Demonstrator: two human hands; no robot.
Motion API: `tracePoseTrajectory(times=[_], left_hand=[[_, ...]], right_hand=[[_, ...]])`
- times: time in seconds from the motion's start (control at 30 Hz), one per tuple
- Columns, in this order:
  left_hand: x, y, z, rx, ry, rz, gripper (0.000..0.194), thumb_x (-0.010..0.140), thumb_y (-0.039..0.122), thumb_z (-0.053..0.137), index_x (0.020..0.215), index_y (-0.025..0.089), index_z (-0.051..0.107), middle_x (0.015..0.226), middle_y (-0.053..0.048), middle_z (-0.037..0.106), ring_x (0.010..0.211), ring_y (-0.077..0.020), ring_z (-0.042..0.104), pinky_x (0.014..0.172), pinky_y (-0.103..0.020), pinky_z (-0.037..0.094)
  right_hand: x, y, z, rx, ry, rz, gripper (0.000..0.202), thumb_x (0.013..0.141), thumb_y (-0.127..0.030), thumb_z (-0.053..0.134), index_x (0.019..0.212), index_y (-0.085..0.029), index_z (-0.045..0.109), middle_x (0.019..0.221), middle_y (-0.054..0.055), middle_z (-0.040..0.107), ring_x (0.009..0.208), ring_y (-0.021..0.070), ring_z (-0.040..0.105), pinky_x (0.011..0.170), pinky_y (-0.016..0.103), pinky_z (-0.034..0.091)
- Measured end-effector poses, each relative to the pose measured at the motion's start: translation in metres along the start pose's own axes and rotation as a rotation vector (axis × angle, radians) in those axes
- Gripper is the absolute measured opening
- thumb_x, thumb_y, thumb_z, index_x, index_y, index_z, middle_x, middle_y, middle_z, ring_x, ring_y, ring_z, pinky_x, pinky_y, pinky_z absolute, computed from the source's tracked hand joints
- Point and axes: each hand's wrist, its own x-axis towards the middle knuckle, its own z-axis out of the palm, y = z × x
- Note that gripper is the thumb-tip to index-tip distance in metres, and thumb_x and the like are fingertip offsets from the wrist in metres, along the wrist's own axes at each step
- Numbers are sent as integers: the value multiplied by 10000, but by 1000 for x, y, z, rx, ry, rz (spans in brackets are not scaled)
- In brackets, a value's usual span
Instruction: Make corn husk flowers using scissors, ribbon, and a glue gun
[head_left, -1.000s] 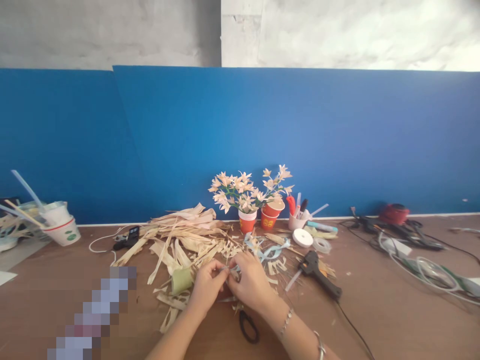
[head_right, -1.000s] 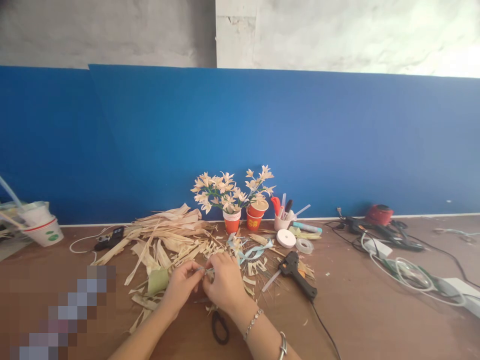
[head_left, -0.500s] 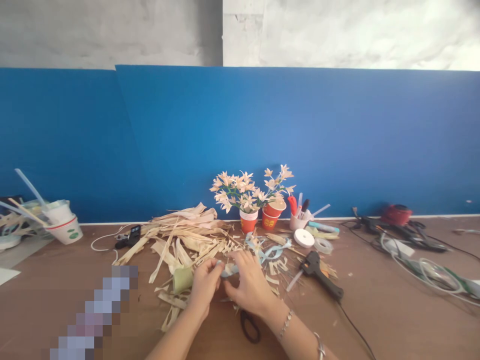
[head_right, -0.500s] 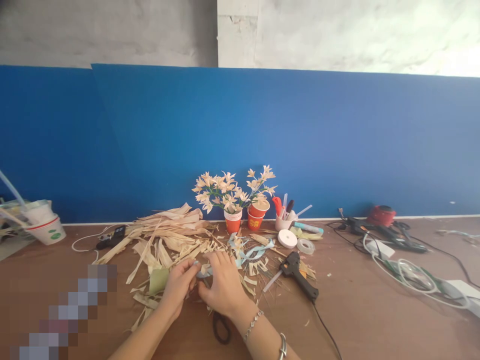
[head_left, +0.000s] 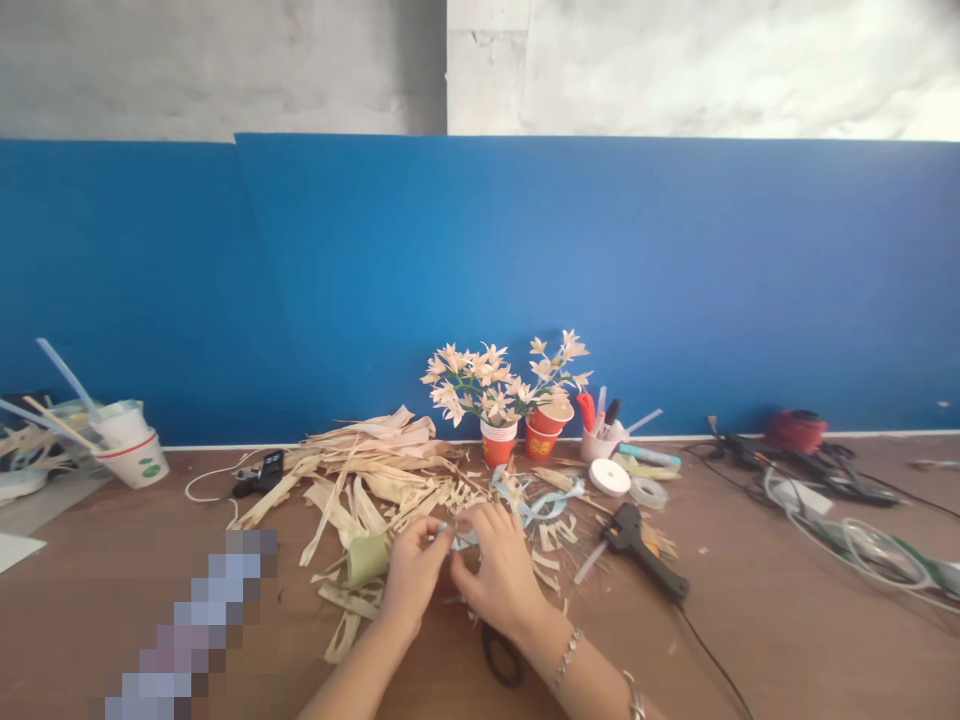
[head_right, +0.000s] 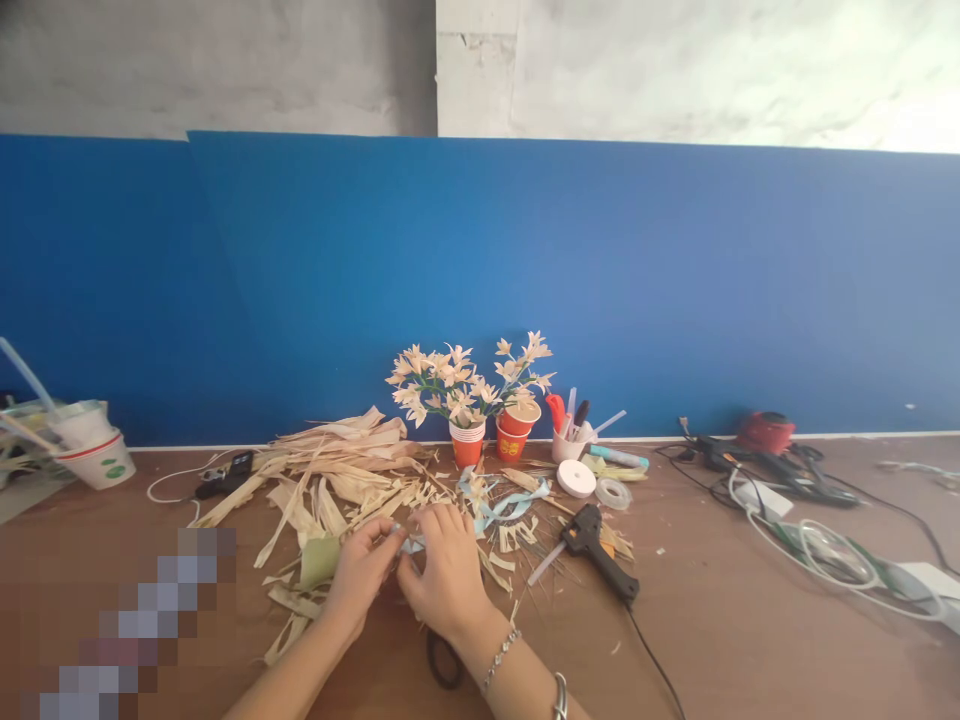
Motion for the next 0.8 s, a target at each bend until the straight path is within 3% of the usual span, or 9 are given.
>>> tracePoseTrajectory(times=[0.23,0.37,0.47,0.6,0.8], left_hand=[[1,-3,0,6,-123,-10,305,654,445,635,590,155,568,344,85,375,353,-63,308,391,-188,200],[1,0,-1,-71,-158,-96,327,646,454,636,719,136,617,372,83,415,334,-45,268,371,-178,159],[1,4,-2,-105,-144,-96,391,630,440,654,851,117,648,402,72,451,355,-55,317,370,-174,209],[1,9,-3,-135,-133,-54,455,619,395,673,981,121,654,494,48,505,429,-76,402,391,-179,293],[-2,12,-3,-105,-163,-2,390,644,382,661,947,137,673,515,44,508,416,-67,386,390,-183,290]], right_hand=[[1,10,5,-14,68,53,98,709,-98,529,746,-187,547,820,32,579,837,207,492,750,325,329],[4,12,1,69,108,72,95,705,-98,544,703,-189,569,809,28,599,827,197,511,752,316,340],[6,14,1,210,101,113,113,682,-83,537,675,-187,580,784,26,603,810,184,525,760,300,365],[9,22,5,486,7,266,73,668,-124,550,632,-178,585,754,19,600,772,166,539,729,268,390],[15,25,-1,886,-233,597,61,586,-204,617,580,-163,573,562,-39,532,564,108,455,585,232,349]])
